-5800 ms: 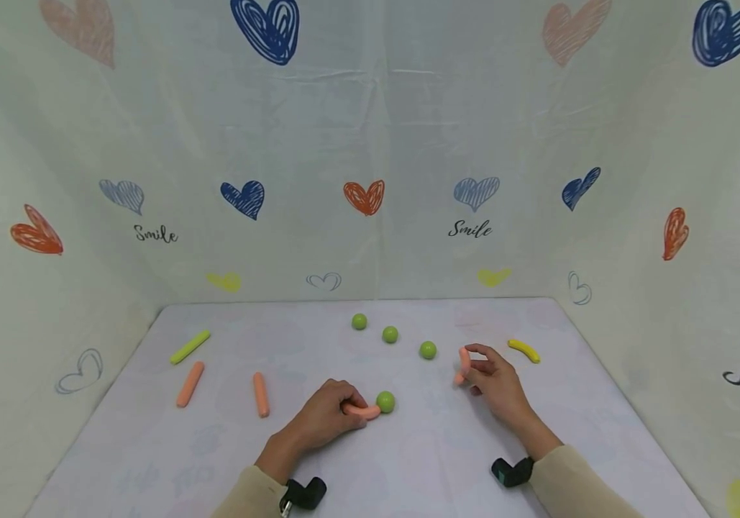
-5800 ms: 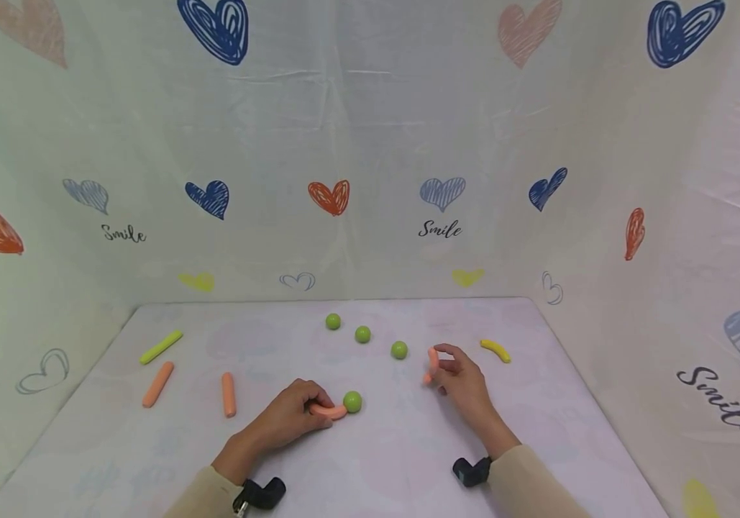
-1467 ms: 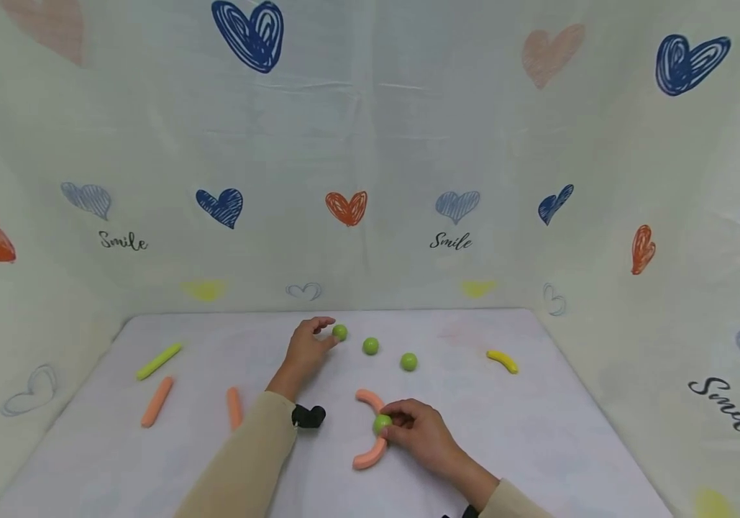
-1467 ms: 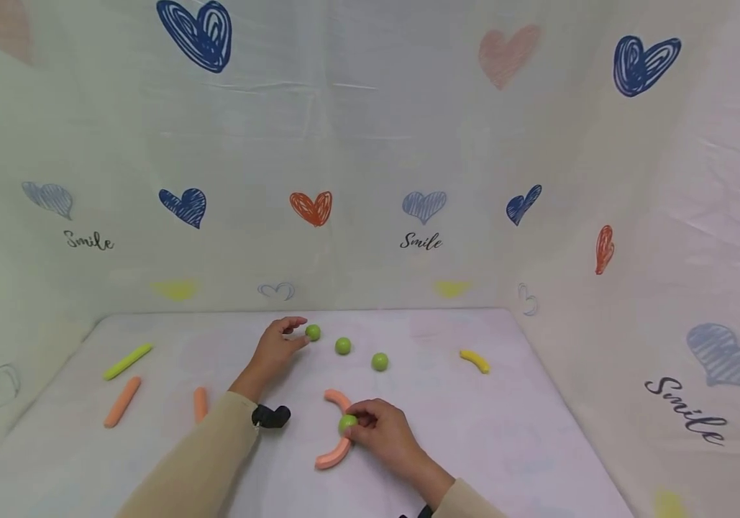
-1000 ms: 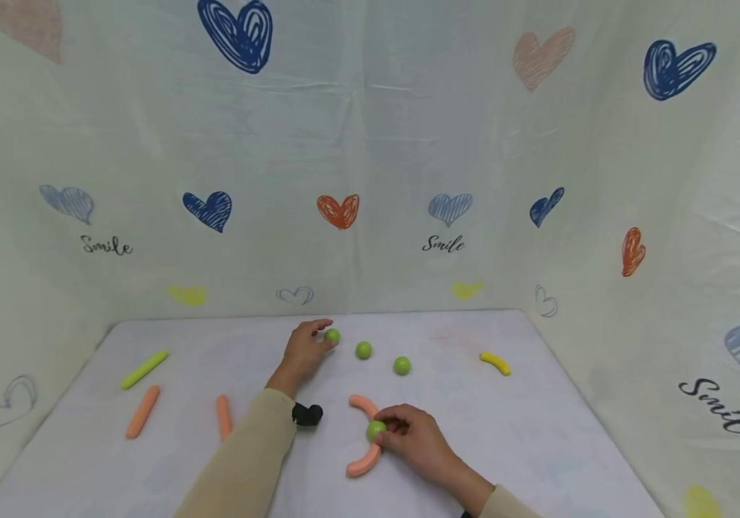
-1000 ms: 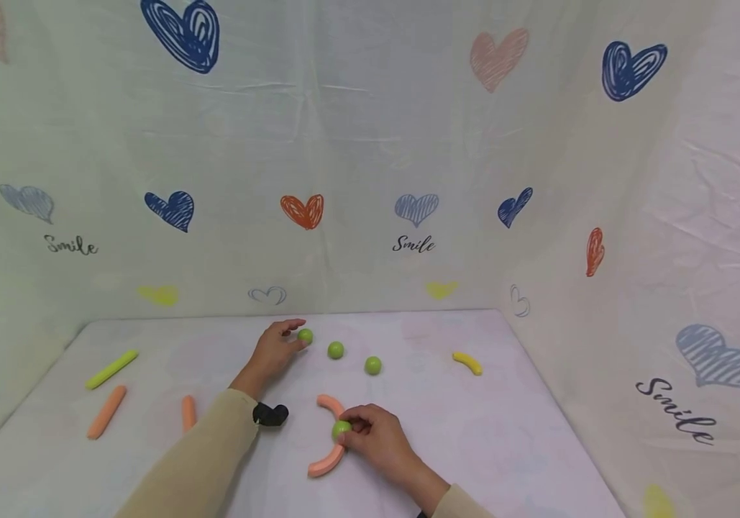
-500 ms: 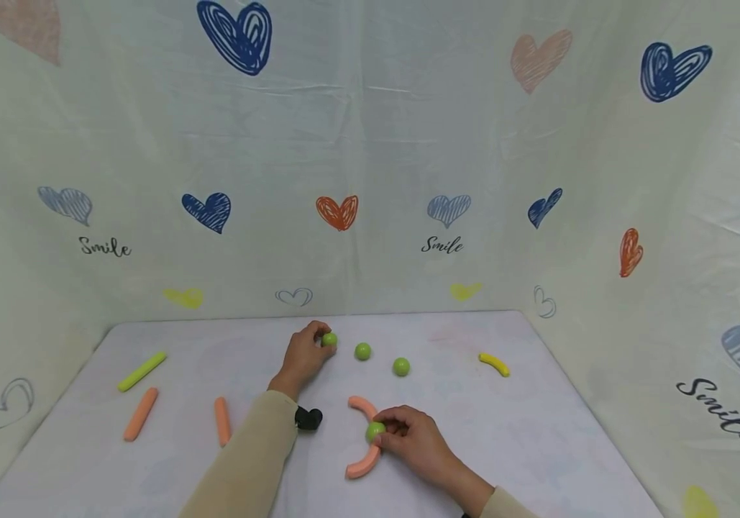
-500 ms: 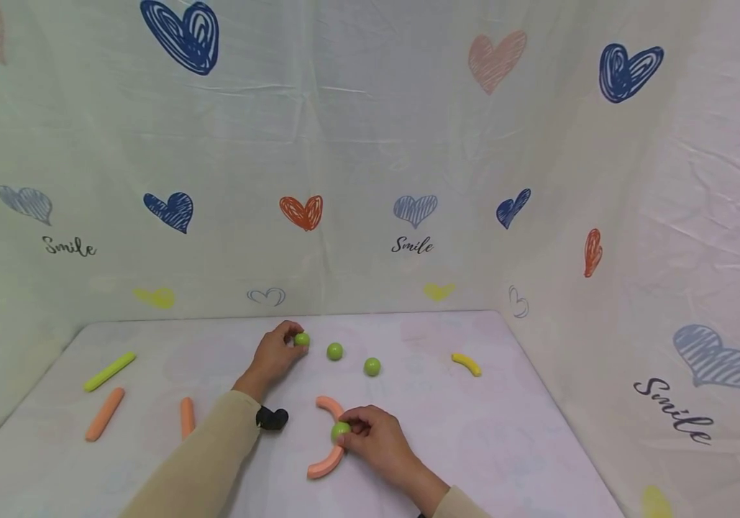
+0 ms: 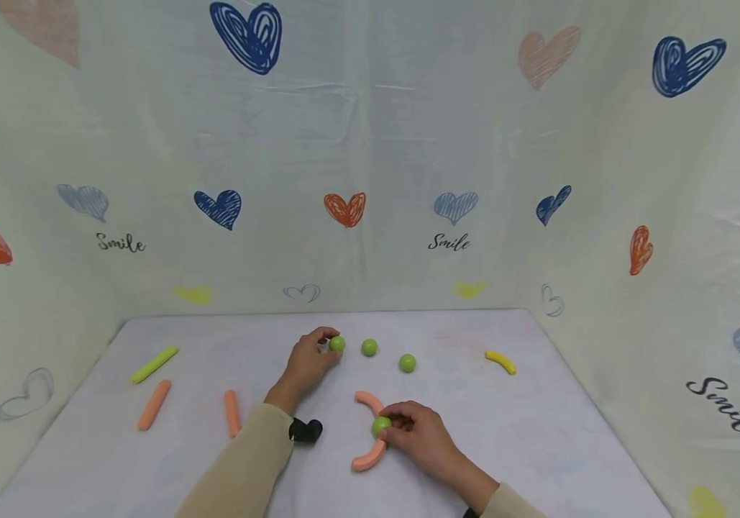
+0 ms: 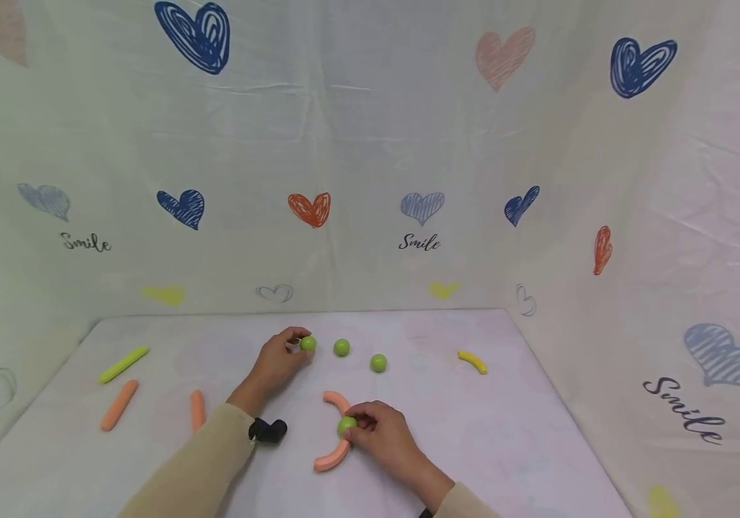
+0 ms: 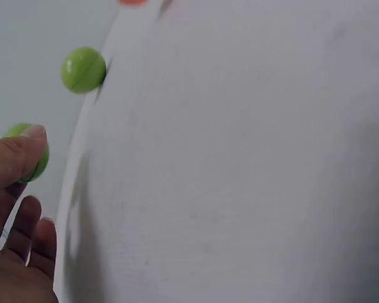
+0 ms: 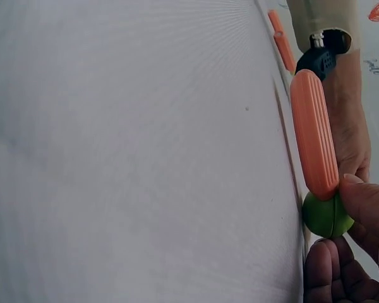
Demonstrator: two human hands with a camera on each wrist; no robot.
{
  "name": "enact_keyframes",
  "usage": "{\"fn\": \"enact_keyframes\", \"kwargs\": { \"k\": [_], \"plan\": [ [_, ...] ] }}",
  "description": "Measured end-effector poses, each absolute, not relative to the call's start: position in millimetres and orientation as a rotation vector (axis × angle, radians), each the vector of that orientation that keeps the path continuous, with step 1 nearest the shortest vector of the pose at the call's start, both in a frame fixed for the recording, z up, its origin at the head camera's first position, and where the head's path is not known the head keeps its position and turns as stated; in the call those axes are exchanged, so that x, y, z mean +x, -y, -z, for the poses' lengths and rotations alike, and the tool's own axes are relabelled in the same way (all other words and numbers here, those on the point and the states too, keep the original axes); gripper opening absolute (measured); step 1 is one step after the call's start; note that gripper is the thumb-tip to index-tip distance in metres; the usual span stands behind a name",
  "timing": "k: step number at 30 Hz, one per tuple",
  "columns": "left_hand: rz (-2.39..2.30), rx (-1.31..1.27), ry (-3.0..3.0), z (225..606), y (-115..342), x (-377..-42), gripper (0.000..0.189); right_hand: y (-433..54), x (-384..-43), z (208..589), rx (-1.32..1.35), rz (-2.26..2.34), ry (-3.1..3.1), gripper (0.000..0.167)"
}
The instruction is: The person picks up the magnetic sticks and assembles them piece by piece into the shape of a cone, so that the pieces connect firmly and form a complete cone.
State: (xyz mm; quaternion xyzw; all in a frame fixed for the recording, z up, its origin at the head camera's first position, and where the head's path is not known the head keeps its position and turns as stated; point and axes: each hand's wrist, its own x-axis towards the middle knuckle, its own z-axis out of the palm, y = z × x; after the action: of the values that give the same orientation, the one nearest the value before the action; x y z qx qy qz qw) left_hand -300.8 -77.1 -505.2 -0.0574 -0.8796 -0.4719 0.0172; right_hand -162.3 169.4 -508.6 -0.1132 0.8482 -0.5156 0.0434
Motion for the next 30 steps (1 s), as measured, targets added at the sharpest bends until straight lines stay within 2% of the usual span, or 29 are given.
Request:
{"fn": "enact_keyframes", "kwargs": {
  "k": [15,30],
  "plan": [
    [1.398,-0.296,2.840,502,78,-231,0.031,-171,-164,512,-0.352,1.539,-2.618,0.027],
    [1.325,-0.381,2.843,514,74,-219,0.031,-171,-162,510,-0.350,1.543,-2.620,0.026]
  ]
}}
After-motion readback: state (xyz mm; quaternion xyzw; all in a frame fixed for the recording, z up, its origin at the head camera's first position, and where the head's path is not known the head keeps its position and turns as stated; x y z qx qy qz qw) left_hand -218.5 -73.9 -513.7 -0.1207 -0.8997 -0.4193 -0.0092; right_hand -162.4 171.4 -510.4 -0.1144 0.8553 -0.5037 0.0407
